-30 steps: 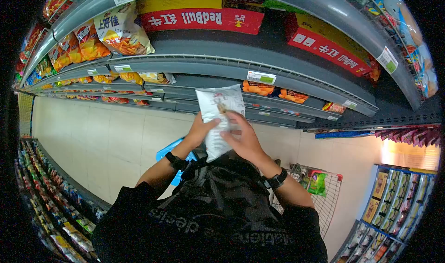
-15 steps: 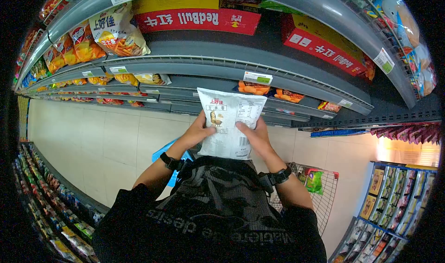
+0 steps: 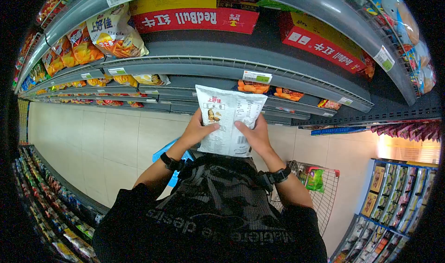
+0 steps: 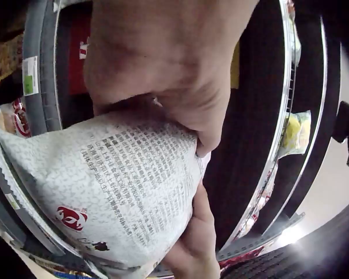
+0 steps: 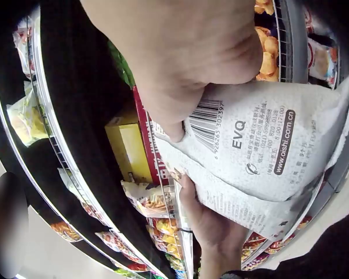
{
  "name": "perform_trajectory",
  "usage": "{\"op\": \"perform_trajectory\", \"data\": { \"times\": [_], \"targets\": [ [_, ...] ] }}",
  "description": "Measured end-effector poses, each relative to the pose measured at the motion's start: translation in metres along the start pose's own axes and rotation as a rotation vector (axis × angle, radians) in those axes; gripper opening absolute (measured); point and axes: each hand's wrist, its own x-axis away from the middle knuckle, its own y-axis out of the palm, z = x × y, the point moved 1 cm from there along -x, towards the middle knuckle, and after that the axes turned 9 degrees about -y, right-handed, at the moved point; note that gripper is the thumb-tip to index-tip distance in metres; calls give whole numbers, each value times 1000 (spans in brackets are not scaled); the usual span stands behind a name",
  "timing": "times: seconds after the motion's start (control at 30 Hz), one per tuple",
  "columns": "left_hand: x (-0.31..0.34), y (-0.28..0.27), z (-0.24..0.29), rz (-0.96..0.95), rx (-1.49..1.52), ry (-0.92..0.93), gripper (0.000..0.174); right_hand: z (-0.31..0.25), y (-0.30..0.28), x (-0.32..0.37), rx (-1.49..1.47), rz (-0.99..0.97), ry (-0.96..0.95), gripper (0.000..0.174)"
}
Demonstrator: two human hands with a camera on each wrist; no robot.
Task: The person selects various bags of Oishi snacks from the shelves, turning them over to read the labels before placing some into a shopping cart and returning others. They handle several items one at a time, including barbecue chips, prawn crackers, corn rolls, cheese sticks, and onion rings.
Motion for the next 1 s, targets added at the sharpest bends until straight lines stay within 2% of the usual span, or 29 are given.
{"op": "perform_trajectory", "data": {
  "times": [0.13,0.6,0.8,1.0],
  "targets": [
    [4,1,9,-15,86,-15,69,-2,-2,1,9,-42,11,57],
    [4,-4,9,-75,52,97,62,-15,-9,6,-15,-170,-33,74],
    [4,-1,10,-90,91,82,63,-12,-13,8,-34,-169,-46,74],
    [4,0,8,-89,108,57,60,-14,-13,10,-58,-147,-2,65]
  ]
}}
